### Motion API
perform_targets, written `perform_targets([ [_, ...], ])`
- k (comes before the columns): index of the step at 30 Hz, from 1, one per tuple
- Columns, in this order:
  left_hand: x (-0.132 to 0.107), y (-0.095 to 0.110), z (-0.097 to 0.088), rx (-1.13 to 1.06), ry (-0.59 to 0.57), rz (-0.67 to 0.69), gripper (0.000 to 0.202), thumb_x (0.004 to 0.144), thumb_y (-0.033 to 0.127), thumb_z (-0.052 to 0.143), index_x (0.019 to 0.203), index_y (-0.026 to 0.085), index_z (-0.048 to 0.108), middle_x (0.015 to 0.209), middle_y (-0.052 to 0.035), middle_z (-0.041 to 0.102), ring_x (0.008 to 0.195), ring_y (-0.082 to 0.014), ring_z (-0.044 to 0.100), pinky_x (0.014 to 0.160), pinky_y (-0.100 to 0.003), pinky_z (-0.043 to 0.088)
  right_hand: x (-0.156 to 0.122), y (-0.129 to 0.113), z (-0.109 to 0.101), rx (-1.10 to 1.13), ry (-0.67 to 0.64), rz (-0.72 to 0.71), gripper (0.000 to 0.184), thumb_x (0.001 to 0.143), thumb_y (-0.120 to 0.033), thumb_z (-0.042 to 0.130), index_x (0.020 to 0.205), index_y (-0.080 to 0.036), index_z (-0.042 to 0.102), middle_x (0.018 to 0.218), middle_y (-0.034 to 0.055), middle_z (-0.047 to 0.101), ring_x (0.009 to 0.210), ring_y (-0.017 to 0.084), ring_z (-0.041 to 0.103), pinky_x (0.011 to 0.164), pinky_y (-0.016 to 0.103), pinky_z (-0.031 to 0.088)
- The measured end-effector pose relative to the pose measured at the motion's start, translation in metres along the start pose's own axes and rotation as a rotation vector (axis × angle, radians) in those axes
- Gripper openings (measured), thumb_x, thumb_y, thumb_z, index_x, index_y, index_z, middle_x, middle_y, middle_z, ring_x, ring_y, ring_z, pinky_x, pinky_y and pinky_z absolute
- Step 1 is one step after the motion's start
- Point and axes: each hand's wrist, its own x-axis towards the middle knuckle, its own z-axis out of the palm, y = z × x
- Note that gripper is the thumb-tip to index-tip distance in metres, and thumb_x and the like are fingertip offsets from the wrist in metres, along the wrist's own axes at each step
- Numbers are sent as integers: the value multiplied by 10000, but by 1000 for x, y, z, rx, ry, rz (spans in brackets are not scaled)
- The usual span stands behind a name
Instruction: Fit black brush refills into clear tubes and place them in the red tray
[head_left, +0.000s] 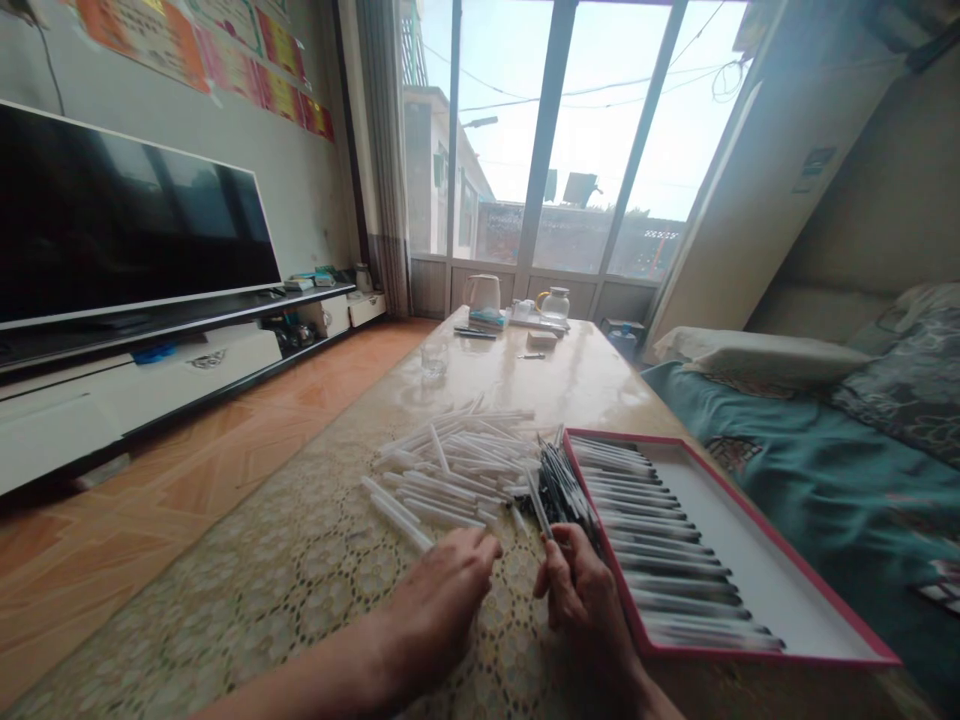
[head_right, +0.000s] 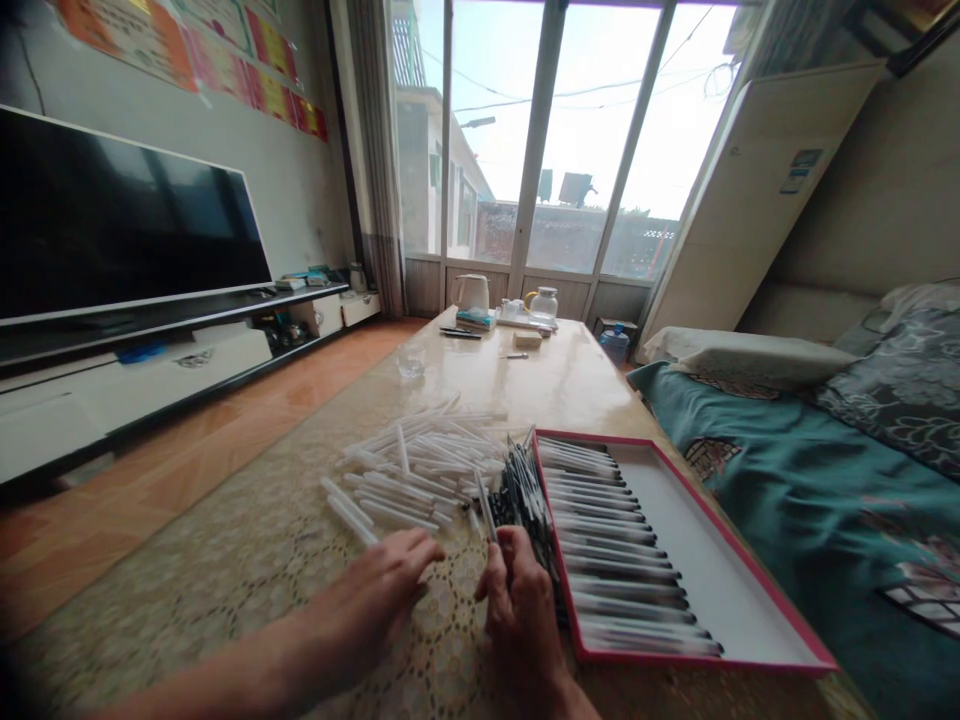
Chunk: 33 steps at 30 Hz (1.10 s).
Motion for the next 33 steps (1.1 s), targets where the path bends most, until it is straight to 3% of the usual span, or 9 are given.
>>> perform_targets([
  [3,26,-13,4,314,17,-9,283,781,29,375,882,186,588,945,-89,623,903,-228,534,786,-339,417,4,4,-1,38,-12,-7,280,909,-431,359,923,-172,466,571,-21,562,391,105,472,381,201,351],
  [6,40,-22,8,374,34,-19,243,801,52,374,853,169,581,937,-107,611,902,-251,517,801,-380,404,6,3,-2,51,-7,-22,264,905,-419,370,904,-172,464,593,-12,575,396,100,480,391,199,364],
  [16,42,-29,19,363,124,-46,210,785,46,413,870,181,551,957,-80,573,938,-231,481,836,-371,371,3,0,-5,48,-13,-22,215,904,-373,363,832,-191,451,650,-15,556,451,99,497,433,202,384],
  [24,45,-33,23,343,140,-46,241,805,37,389,895,176,564,965,-87,585,955,-233,485,868,-394,337,5,-8,-9,-107,74,-89,200,878,-328,377,825,-186,506,626,-25,486,548,136,511,528,229,401],
  [33,40,-38,23,317,136,7,192,809,69,427,879,184,564,913,-60,602,926,-221,492,857,-359,331,4,-4,-8,-33,5,-24,163,864,-292,356,830,-189,478,595,-46,454,453,106,454,433,206,360],
])
